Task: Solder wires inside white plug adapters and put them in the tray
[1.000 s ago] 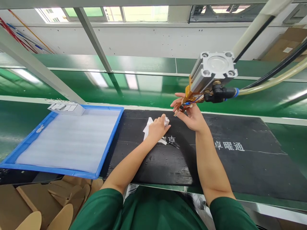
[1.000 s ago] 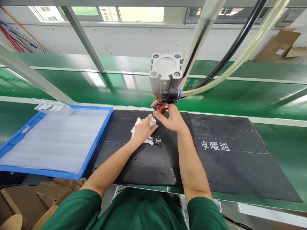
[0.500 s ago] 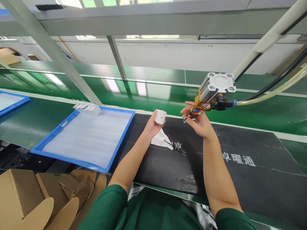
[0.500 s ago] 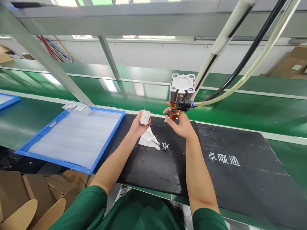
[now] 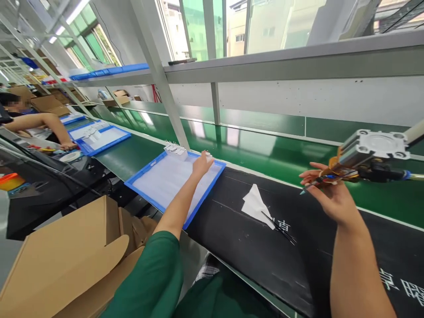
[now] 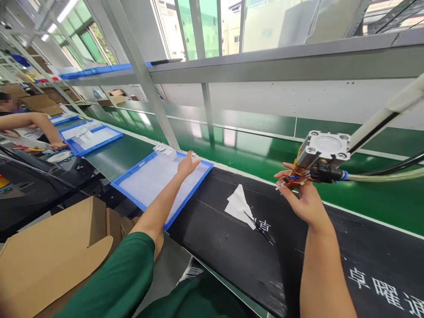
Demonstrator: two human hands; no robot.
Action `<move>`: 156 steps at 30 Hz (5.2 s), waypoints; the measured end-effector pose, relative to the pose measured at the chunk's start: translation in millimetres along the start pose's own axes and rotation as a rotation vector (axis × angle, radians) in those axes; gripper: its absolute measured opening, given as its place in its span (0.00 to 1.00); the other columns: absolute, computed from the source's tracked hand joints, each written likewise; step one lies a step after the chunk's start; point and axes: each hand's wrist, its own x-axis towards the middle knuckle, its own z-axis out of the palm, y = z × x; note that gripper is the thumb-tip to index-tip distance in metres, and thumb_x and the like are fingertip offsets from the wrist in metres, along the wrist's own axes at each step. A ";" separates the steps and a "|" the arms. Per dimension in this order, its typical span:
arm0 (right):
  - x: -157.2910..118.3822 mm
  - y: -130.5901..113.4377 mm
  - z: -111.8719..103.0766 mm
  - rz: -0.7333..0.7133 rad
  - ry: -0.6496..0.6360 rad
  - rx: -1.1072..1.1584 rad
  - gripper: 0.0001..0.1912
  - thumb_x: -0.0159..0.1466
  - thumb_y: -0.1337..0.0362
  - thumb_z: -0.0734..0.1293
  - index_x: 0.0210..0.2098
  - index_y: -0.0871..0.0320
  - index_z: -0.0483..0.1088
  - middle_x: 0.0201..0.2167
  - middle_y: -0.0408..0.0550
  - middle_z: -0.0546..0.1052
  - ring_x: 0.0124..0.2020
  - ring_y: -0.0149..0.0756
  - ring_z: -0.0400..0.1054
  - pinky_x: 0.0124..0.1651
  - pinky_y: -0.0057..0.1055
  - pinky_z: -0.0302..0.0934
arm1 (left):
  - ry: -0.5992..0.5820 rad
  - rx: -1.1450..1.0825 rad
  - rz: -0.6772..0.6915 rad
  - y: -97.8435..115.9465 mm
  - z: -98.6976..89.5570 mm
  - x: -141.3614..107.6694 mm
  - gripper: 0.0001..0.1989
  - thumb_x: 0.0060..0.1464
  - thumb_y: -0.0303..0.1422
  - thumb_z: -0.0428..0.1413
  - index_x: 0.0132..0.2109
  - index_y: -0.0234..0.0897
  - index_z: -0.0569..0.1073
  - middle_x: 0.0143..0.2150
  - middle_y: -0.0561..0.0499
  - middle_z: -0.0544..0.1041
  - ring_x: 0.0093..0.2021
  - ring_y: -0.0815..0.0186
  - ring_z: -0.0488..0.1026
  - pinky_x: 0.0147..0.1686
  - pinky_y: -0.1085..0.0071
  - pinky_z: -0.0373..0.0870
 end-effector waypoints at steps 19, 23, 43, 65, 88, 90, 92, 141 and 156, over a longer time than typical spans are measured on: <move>-1.3 -6.7 2.5 0.029 0.037 0.017 0.17 0.62 0.54 0.68 0.49 0.48 0.67 0.40 0.50 0.75 0.35 0.40 0.72 0.37 0.36 0.70 | 0.180 0.121 0.004 -71.2 32.5 54.8 0.41 0.56 0.35 0.55 0.71 0.28 0.47 0.74 0.33 0.34 0.73 0.44 0.29 0.68 0.43 0.31; -0.8 -7.7 2.5 0.026 0.030 0.010 0.17 0.61 0.54 0.68 0.48 0.49 0.67 0.40 0.50 0.76 0.35 0.40 0.72 0.36 0.35 0.70 | 0.166 0.153 -0.065 -75.6 26.3 65.3 0.44 0.57 0.38 0.55 0.72 0.28 0.43 0.74 0.32 0.31 0.73 0.44 0.28 0.68 0.42 0.30; -5.1 5.1 3.2 0.037 0.020 0.008 0.09 0.62 0.51 0.67 0.38 0.47 0.70 0.41 0.51 0.75 0.38 0.44 0.71 0.45 0.45 0.70 | 0.267 0.129 -0.245 -100.5 22.8 85.2 0.39 0.59 0.34 0.56 0.72 0.36 0.48 0.73 0.31 0.38 0.73 0.44 0.35 0.68 0.44 0.38; -2.1 -10.1 5.9 -0.014 -0.018 0.005 0.25 0.64 0.52 0.65 0.58 0.51 0.61 0.41 0.50 0.76 0.35 0.39 0.72 0.38 0.39 0.72 | -0.219 -0.059 0.478 -7.1 56.6 13.9 0.29 0.59 0.36 0.54 0.66 0.37 0.62 0.70 0.42 0.58 0.72 0.54 0.47 0.70 0.58 0.44; -22.1 21.0 -21.3 0.213 0.369 -0.801 0.12 0.50 0.69 0.63 0.36 0.61 0.65 0.35 0.56 0.66 0.42 0.52 0.63 0.50 0.57 0.60 | -0.180 -0.109 0.814 107.2 91.4 -81.6 0.25 0.64 0.34 0.50 0.66 0.36 0.62 0.67 0.43 0.64 0.68 0.56 0.57 0.67 0.57 0.55; -35.8 18.1 -17.4 0.194 0.452 -0.743 0.20 0.51 0.69 0.64 0.44 0.63 0.65 0.40 0.58 0.66 0.45 0.54 0.63 0.50 0.57 0.62 | -0.222 -0.110 0.855 113.7 95.4 -88.2 0.23 0.63 0.35 0.52 0.64 0.38 0.66 0.66 0.43 0.65 0.67 0.55 0.59 0.67 0.56 0.55; -53.5 12.8 -10.2 0.144 0.547 -0.648 0.32 0.52 0.68 0.64 0.57 0.64 0.58 0.49 0.62 0.63 0.49 0.53 0.63 0.48 0.53 0.65 | -0.245 -0.112 0.864 115.4 98.9 -94.9 0.21 0.63 0.35 0.53 0.62 0.39 0.69 0.66 0.43 0.65 0.67 0.52 0.59 0.66 0.51 0.56; -105.4 55.4 62.5 0.333 0.278 -0.080 0.14 0.61 0.66 0.62 0.46 0.55 0.72 0.48 0.52 0.71 0.28 0.27 0.67 0.34 0.32 0.68 | -0.388 -0.539 1.251 118.3 96.3 -119.0 0.02 0.55 0.29 0.61 0.35 0.38 0.75 0.43 0.48 0.79 0.55 0.57 0.70 0.57 0.58 0.67; -105.1 43.4 65.3 0.290 0.170 -0.169 0.16 0.55 0.73 0.61 0.38 0.55 0.76 0.46 0.51 0.75 0.24 0.26 0.64 0.28 0.29 0.63 | -0.340 -0.507 1.287 118.1 99.9 -127.5 0.08 0.59 0.32 0.59 0.45 0.39 0.76 0.49 0.47 0.77 0.53 0.58 0.71 0.57 0.58 0.68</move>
